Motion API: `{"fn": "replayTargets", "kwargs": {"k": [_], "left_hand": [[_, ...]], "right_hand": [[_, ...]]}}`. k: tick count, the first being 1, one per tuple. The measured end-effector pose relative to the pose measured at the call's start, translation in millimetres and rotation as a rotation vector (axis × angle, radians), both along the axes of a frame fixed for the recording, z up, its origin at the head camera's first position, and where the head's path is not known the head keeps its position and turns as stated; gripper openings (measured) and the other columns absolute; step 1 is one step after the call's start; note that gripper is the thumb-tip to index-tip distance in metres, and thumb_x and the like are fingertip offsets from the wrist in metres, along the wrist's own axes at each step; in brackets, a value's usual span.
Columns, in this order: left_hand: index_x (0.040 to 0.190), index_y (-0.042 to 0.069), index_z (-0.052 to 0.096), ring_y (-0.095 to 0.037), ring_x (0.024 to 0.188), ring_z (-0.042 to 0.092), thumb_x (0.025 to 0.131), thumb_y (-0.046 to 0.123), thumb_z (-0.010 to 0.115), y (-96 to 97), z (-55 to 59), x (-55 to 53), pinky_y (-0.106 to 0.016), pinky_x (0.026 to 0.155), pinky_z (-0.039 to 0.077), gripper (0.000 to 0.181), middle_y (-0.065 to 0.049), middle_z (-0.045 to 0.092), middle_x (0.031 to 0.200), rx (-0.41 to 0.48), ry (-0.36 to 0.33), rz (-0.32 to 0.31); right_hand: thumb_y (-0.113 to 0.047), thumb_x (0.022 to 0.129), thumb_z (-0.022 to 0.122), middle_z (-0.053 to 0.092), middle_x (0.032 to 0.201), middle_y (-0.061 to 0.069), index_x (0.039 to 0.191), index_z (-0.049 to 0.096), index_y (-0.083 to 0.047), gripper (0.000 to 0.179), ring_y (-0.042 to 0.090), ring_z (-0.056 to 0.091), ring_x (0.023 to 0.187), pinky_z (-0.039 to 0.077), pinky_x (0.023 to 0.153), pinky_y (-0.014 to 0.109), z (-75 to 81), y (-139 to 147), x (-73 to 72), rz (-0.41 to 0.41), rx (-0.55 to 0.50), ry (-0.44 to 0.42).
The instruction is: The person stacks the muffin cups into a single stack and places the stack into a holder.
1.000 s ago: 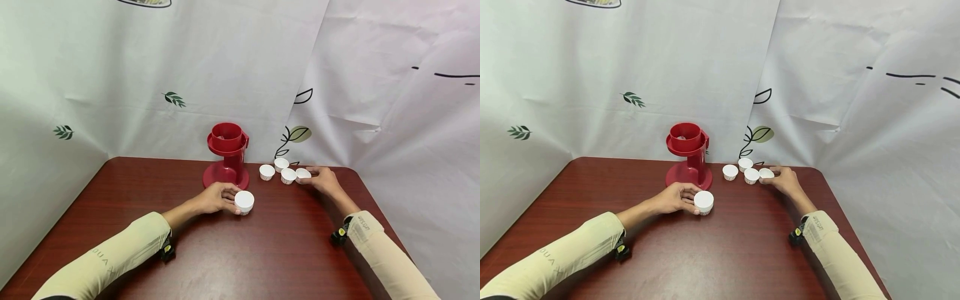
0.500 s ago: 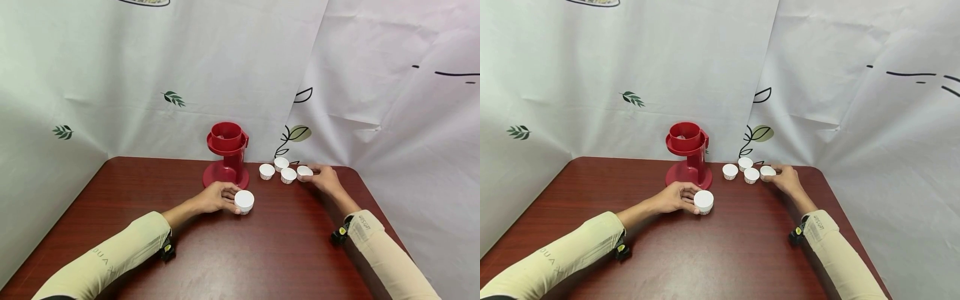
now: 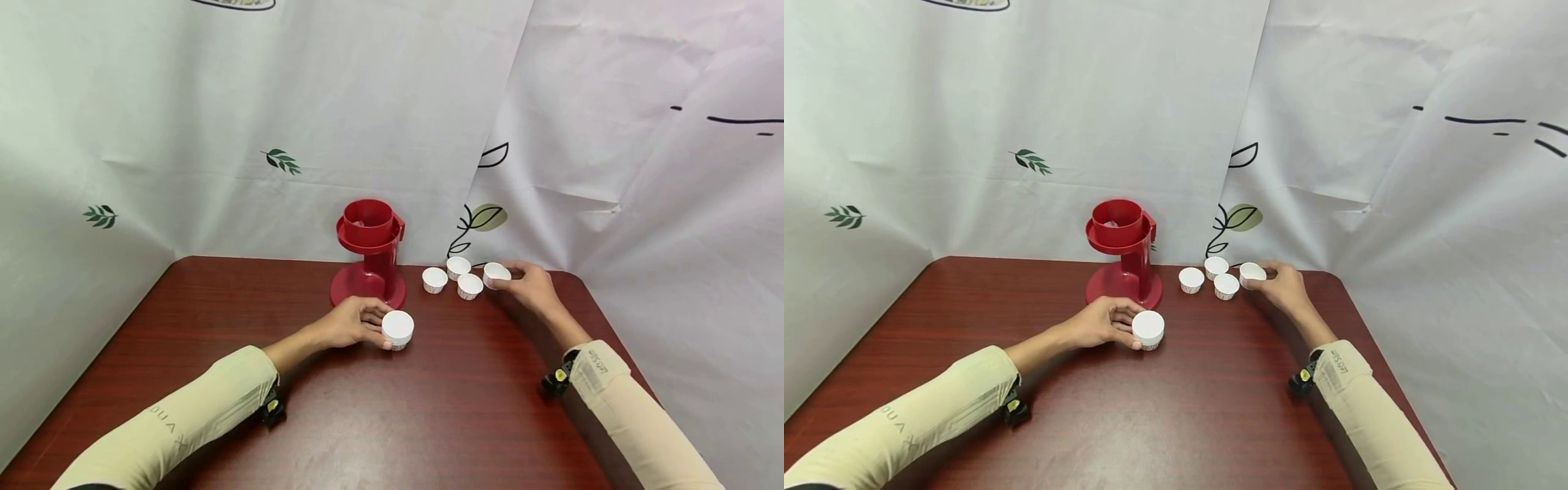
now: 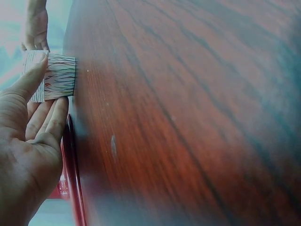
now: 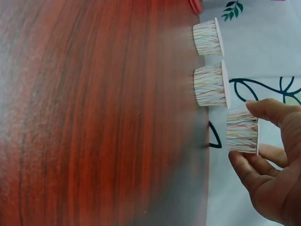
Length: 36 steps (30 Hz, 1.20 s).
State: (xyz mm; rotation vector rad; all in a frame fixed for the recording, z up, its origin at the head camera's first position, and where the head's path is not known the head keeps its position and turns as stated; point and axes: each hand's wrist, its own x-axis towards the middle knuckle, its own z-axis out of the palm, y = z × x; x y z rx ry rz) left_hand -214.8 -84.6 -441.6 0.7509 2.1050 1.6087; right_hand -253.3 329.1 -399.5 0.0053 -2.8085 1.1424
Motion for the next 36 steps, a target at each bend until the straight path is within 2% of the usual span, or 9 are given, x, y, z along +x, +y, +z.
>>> {"fn": "replayTargets", "kwargs": {"k": [4,7,18,25,36], "left_hand": [[0.137,-0.01,0.07,-0.018,0.11,0.078,0.087,-0.004,0.094,-0.4,0.2,0.1,-0.033,0.102,0.069,0.056,-0.025,0.078,0.128,-0.003,0.0,0.004],[0.137,-0.01,0.07,-0.018,0.11,0.078,0.087,-0.003,0.094,-0.9,0.4,0.1,-0.033,0.102,0.069,0.056,-0.025,0.079,0.128,-0.011,0.008,0.004],[0.137,-0.009,0.071,-0.018,0.109,0.079,0.087,-0.002,0.094,-0.4,0.5,0.0,-0.032,0.102,0.069,0.056,-0.024,0.079,0.127,-0.022,0.02,0.009],[0.137,-0.01,0.071,-0.018,0.109,0.079,0.087,-0.002,0.094,0.3,0.5,0.0,-0.033,0.102,0.069,0.056,-0.024,0.079,0.127,-0.02,0.023,0.005],[0.137,-0.009,0.071,-0.018,0.109,0.079,0.087,-0.002,0.094,0.3,0.9,0.5,-0.032,0.102,0.069,0.056,-0.024,0.079,0.127,-0.018,0.024,0.008]], "right_hand": [[-0.04,0.091,0.094,0.083,0.131,0.021,0.141,0.077,-0.004,0.064,0.027,0.077,0.117,0.053,0.089,0.017,5.2,-3,0.1,0.019,-0.014,0.012],[-0.039,0.092,0.094,0.083,0.131,0.02,0.142,0.076,-0.005,0.063,0.022,0.078,0.114,0.053,0.086,0.012,9.7,-7,0.4,0.029,-0.018,0.015],[-0.036,0.092,0.095,0.083,0.131,0.02,0.141,0.077,-0.004,0.061,0.021,0.08,0.116,0.055,0.084,0.009,21.8,-24,5.4,0.104,-0.045,0.026],[-0.034,0.091,0.096,0.084,0.129,0.018,0.139,0.077,-0.004,0.06,0.013,0.08,0.11,0.057,0.084,0.01,26.2,-38,8.9,0.139,-0.066,0.022],[-0.024,0.09,0.096,0.083,0.128,0.022,0.138,0.077,0.0,0.058,0.026,0.081,0.112,0.058,0.082,0.011,28.0,-54,12.3,0.193,-0.093,0.031]]}}
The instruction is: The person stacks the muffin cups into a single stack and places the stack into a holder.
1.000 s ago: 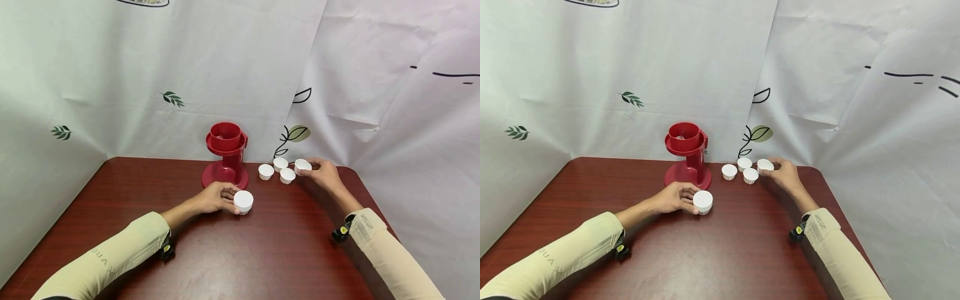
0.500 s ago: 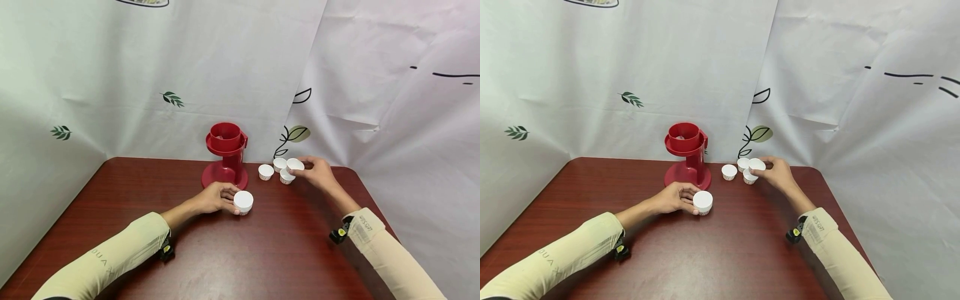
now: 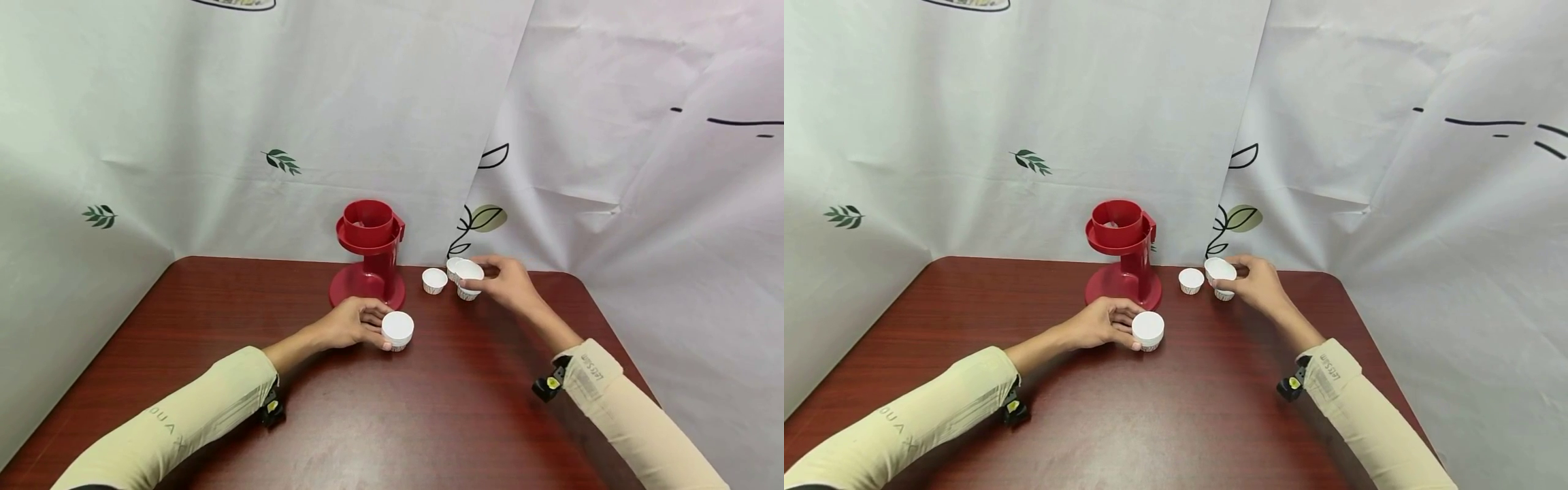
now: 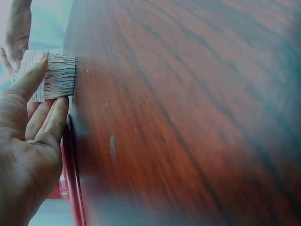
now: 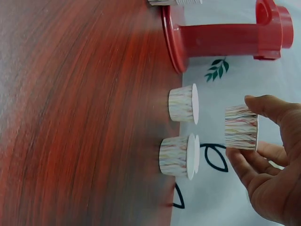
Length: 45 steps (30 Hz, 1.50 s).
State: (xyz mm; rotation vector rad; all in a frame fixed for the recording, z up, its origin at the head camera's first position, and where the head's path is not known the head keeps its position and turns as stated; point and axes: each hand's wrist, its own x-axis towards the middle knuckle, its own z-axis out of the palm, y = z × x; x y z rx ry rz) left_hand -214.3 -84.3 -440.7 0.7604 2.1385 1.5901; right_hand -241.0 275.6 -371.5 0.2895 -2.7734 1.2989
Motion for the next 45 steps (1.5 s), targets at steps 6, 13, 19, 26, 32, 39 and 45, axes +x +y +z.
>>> {"fn": "replayTargets", "kwargs": {"k": [6,13,19,26,32,39,45], "left_hand": [[0.136,-0.009,0.071,-0.018,0.109,0.079,0.087,-0.002,0.095,0.2,-0.6,-0.1,-0.032,0.102,0.069,0.055,-0.023,0.079,0.126,0.0,0.0,0.003],[0.136,-0.009,0.071,-0.018,0.109,0.079,0.087,-0.002,0.095,0.2,-1.8,-1.0,-0.031,0.101,0.069,0.055,-0.024,0.08,0.126,-0.002,0.005,0.006],[0.136,-0.009,0.071,-0.018,0.109,0.079,0.087,-0.002,0.095,-0.4,-0.9,-0.3,-0.032,0.102,0.069,0.055,-0.024,0.08,0.126,-0.004,0.002,0.01],[0.135,-0.009,0.072,-0.017,0.109,0.079,0.086,-0.002,0.095,-0.7,0.0,1.0,-0.032,0.102,0.069,0.055,-0.023,0.08,0.126,-0.006,0.001,0.008],[0.136,-0.008,0.072,-0.018,0.11,0.079,0.086,-0.002,0.095,-0.6,0.1,0.6,-0.032,0.102,0.069,0.055,-0.023,0.08,0.126,-0.004,0.009,0.0],[0.136,-0.006,0.072,-0.02,0.112,0.08,0.087,0.0,0.095,-0.6,0.3,0.2,-0.033,0.103,0.069,0.055,-0.021,0.08,0.127,-0.007,0.003,-0.004],[0.136,-0.008,0.072,-0.018,0.11,0.08,0.086,-0.001,0.095,-0.8,-2.1,-0.9,-0.033,0.102,0.069,0.055,-0.022,0.08,0.126,-0.004,0.006,-0.001]], "right_hand": [[-0.023,0.088,0.097,0.082,0.13,0.022,0.138,0.077,0.0,0.058,0.025,0.081,0.112,0.06,0.083,0.012,-1.7,-9,3.8,0.023,-0.038,-0.025],[-0.02,0.088,0.096,0.081,0.132,0.022,0.137,0.078,0.0,0.056,0.029,0.082,0.112,0.063,0.081,0.014,-3.3,-23,7.4,0.073,-0.081,-0.027],[-0.028,0.088,0.096,0.081,0.134,0.02,0.141,0.077,-0.004,0.061,0.032,0.083,0.117,0.064,0.087,0.019,-6.3,-35,11.2,0.071,-0.035,-0.045],[-0.032,0.086,0.098,0.081,0.132,0.018,0.139,0.079,-0.006,0.062,0.031,0.083,0.115,0.068,0.091,0.034,-10.2,-49,16.3,0.087,0.005,-0.038],[-0.031,0.085,0.099,0.084,0.127,0.016,0.137,0.079,-0.004,0.061,0.027,0.084,0.11,0.068,0.09,0.031,-12.0,-60,21.6,0.112,-0.003,-0.033],[-0.027,0.083,0.101,0.085,0.121,0.014,0.137,0.079,-0.004,0.062,0.022,0.084,0.105,0.065,0.086,0.022,-13.5,-72,26.6,0.147,-0.067,-0.06],[-0.022,0.086,0.099,0.085,0.12,0.015,0.138,0.076,0.001,0.061,0.023,0.083,0.104,0.067,0.089,0.026,-15.1,-79,30.1,0.191,-0.096,-0.077]]}}
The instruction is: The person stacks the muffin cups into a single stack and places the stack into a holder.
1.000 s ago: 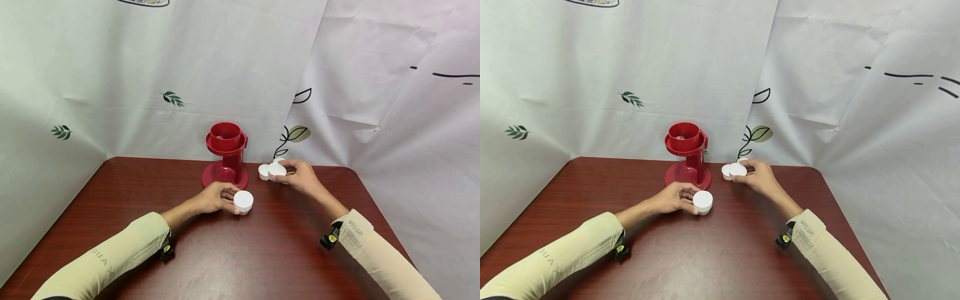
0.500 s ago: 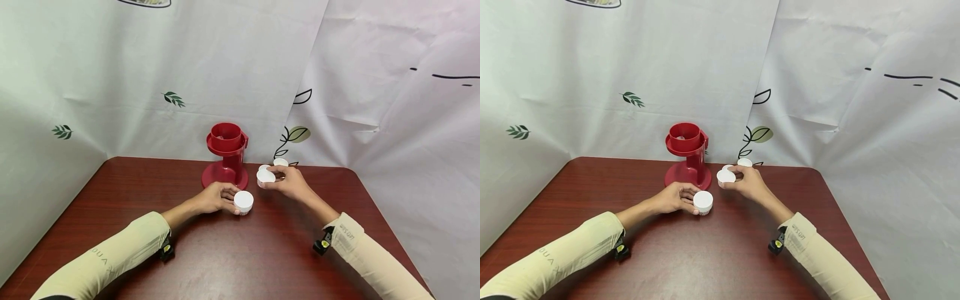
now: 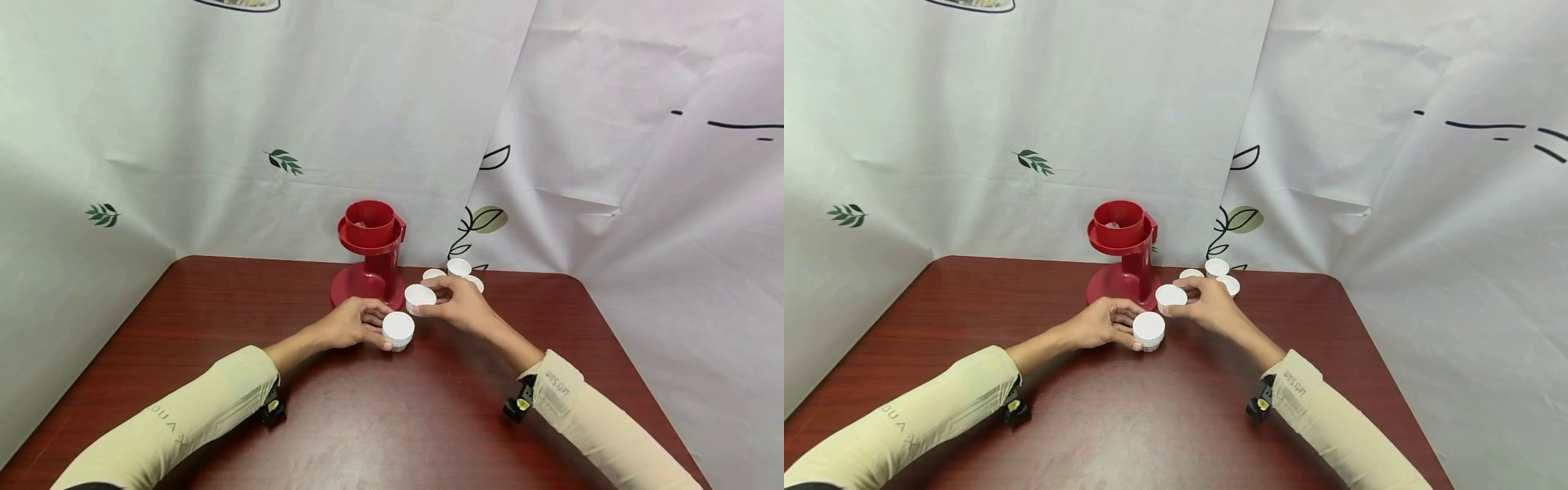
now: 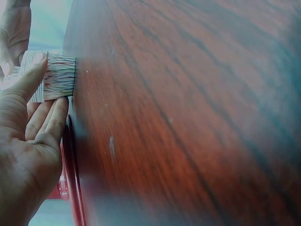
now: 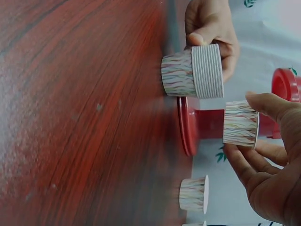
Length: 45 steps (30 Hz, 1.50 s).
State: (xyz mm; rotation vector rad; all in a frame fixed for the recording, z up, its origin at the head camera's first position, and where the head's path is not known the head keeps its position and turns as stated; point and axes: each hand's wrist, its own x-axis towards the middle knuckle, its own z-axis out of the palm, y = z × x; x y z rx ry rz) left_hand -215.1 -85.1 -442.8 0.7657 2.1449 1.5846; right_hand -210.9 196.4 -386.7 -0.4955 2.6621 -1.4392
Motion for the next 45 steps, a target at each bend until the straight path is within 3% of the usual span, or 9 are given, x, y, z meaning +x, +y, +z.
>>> {"fn": "replayTargets", "kwargs": {"k": [11,21,26,31,34,45], "left_hand": [[0.135,-0.009,0.071,-0.018,0.109,0.08,0.086,-0.002,0.095,0.3,-1.6,0.1,-0.032,0.101,0.069,0.055,-0.022,0.081,0.123,0.009,0.002,-0.003],[0.132,-0.01,0.07,-0.015,0.107,0.079,0.085,-0.005,0.094,0.1,-1.7,-0.1,-0.032,0.1,0.069,0.053,-0.021,0.081,0.122,0.025,-0.017,-0.003],[0.13,-0.011,0.069,-0.014,0.106,0.079,0.085,-0.007,0.093,0.4,-2.2,-0.2,-0.032,0.1,0.07,0.051,-0.02,0.079,0.122,0.037,-0.029,-0.001],[0.129,-0.011,0.069,-0.013,0.105,0.079,0.085,-0.007,0.093,1.0,-1.9,0.3,-0.032,0.099,0.07,0.05,-0.02,0.079,0.121,0.042,-0.032,0.001],[0.129,-0.011,0.069,-0.013,0.105,0.078,0.085,-0.007,0.093,1.0,-0.7,1.2,-0.033,0.099,0.07,0.05,-0.02,0.078,0.121,0.042,-0.036,0.002],[0.131,-0.007,0.072,-0.014,0.106,0.08,0.085,-0.005,0.094,1.0,0.0,1.8,-0.033,0.1,0.069,0.051,-0.018,0.081,0.122,0.022,-0.025,0.009]], "right_hand": [[-0.024,0.089,0.097,0.084,0.127,0.013,0.137,0.077,-0.002,0.057,0.024,0.085,0.109,0.071,0.096,0.037,1.6,-12,7.8,0.067,-0.035,-0.019],[-0.023,0.089,0.098,0.085,0.123,0.012,0.136,0.079,-0.003,0.054,0.023,0.085,0.106,0.069,0.09,0.026,2.0,-21,18.1,0.115,-0.055,-0.013],[-0.019,0.088,0.098,0.086,0.122,0.013,0.136,0.078,-0.002,0.054,0.029,0.085,0.107,0.07,0.093,0.03,0.9,-23,21.8,0.145,-0.047,0.002],[-0.017,0.087,0.098,0.086,0.121,0.013,0.135,0.079,-0.003,0.054,0.025,0.084,0.107,0.071,0.096,0.039,-2.6,-23,21.9,0.165,-0.026,0.011],[-0.02,0.087,0.098,0.086,0.121,0.012,0.135,0.08,-0.004,0.054,0.02,0.084,0.106,0.071,0.096,0.037,-5.6,-22,21.8,0.168,-0.009,0.009],[-0.019,0.087,0.099,0.085,0.124,0.014,0.138,0.078,-0.003,0.057,0.022,0.084,0.11,0.071,0.097,0.038,-16.7,-22,22.7,0.2,-0.012,0.001]]}}
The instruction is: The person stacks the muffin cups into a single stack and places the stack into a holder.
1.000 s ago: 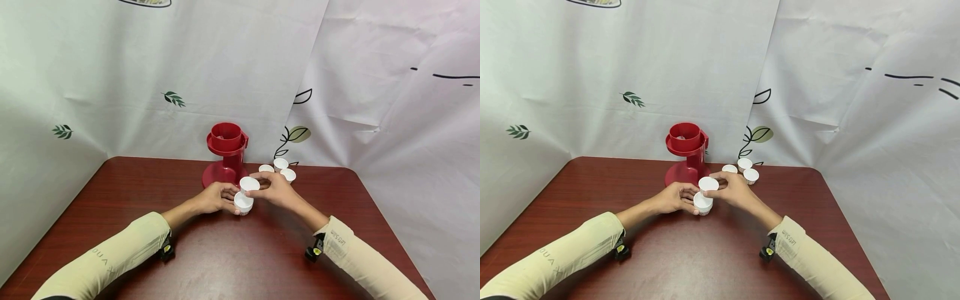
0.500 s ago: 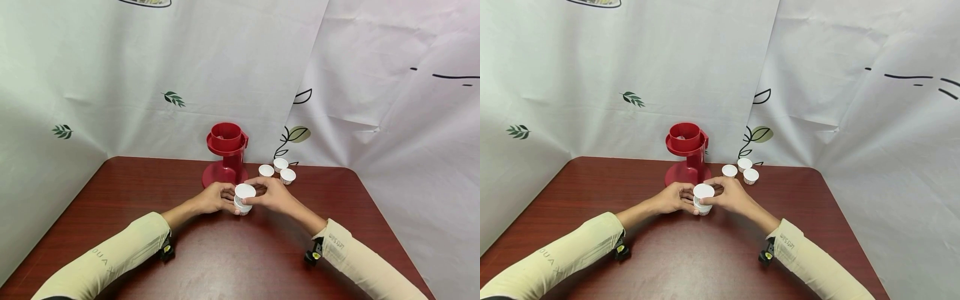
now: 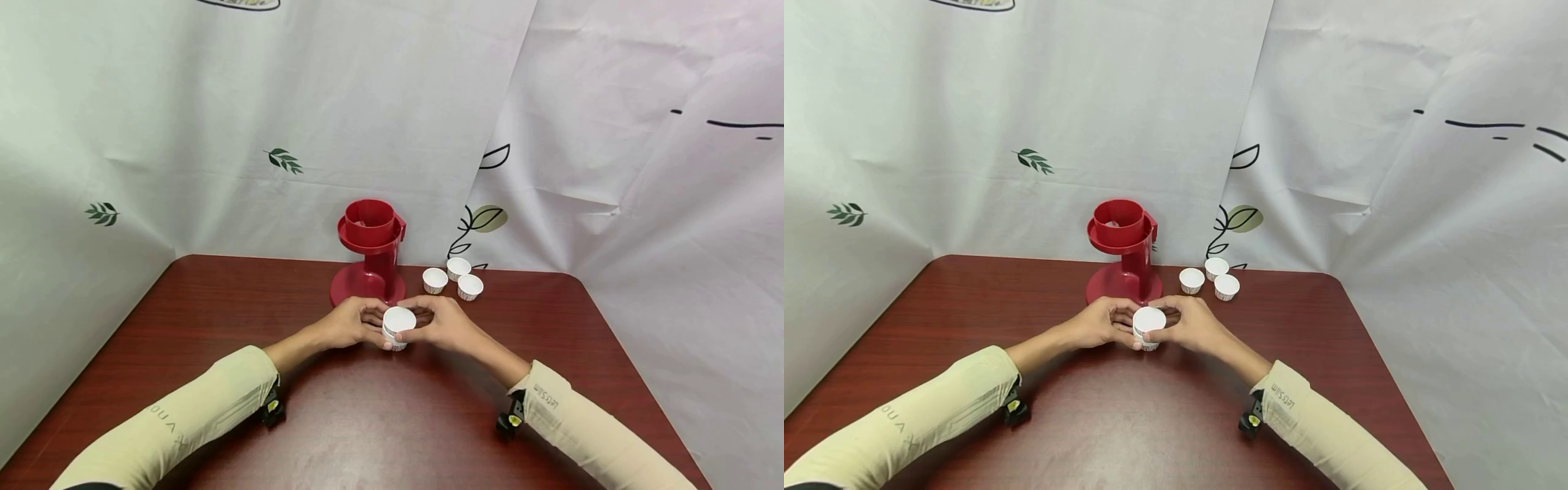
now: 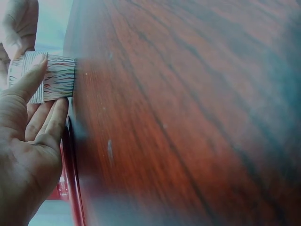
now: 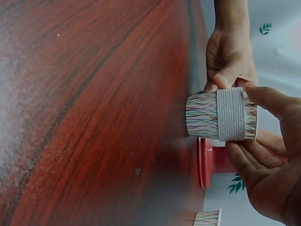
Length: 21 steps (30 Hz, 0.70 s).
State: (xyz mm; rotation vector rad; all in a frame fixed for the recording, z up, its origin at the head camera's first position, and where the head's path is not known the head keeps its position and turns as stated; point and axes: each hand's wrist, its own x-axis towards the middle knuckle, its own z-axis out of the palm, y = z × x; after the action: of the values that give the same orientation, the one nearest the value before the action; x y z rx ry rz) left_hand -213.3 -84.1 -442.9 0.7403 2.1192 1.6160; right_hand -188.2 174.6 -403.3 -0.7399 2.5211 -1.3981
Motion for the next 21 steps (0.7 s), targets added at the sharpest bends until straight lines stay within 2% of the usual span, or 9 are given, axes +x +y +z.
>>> {"fn": "replayTargets", "kwargs": {"k": [8,14,17,21], "left_hand": [[0.135,-0.006,0.073,-0.016,0.109,0.079,0.086,-0.002,0.096,-1.0,-0.4,0.2,-0.031,0.101,0.069,0.054,-0.019,0.081,0.124,-0.014,0.017,0.005],[0.136,-0.007,0.072,-0.018,0.11,0.08,0.087,-0.002,0.094,-1.8,-0.6,0.5,-0.033,0.101,0.069,0.053,-0.021,0.081,0.125,-0.005,0.022,-0.001],[0.136,-0.006,0.072,-0.019,0.11,0.08,0.086,-0.003,0.094,-1.9,-0.7,0.9,-0.033,0.101,0.069,0.054,-0.022,0.081,0.126,-0.008,0.017,0.003],[0.136,-0.005,0.073,-0.019,0.11,0.08,0.086,-0.001,0.095,-1.8,-0.2,1.0,-0.033,0.101,0.069,0.054,-0.021,0.081,0.126,-0.018,0.022,0.009]], "right_hand": [[-0.021,0.086,0.1,0.085,0.128,0.008,0.139,0.079,-0.009,0.059,0.019,0.082,0.115,0.069,0.103,0.038,-6.1,4,-2.6,0.042,0.042,0.037],[-0.023,0.094,0.094,0.085,0.129,0.008,0.14,0.079,-0.008,0.05,0.019,0.082,0.115,0.069,0.103,0.044,-10.0,7,-5.4,0.074,0.047,0.07],[-0.025,0.094,0.094,0.086,0.124,0.008,0.136,0.081,-0.007,0.047,0.016,0.082,0.11,0.07,0.099,0.041,-11.2,7,-6.2,0.064,0.051,0.081],[-0.027,0.09,0.098,0.087,0.12,0.007,0.131,0.084,-0.008,0.048,0.012,0.083,0.106,0.07,0.093,0.028,-12.0,6,-7.7,0.026,0.043,0.039]]}}
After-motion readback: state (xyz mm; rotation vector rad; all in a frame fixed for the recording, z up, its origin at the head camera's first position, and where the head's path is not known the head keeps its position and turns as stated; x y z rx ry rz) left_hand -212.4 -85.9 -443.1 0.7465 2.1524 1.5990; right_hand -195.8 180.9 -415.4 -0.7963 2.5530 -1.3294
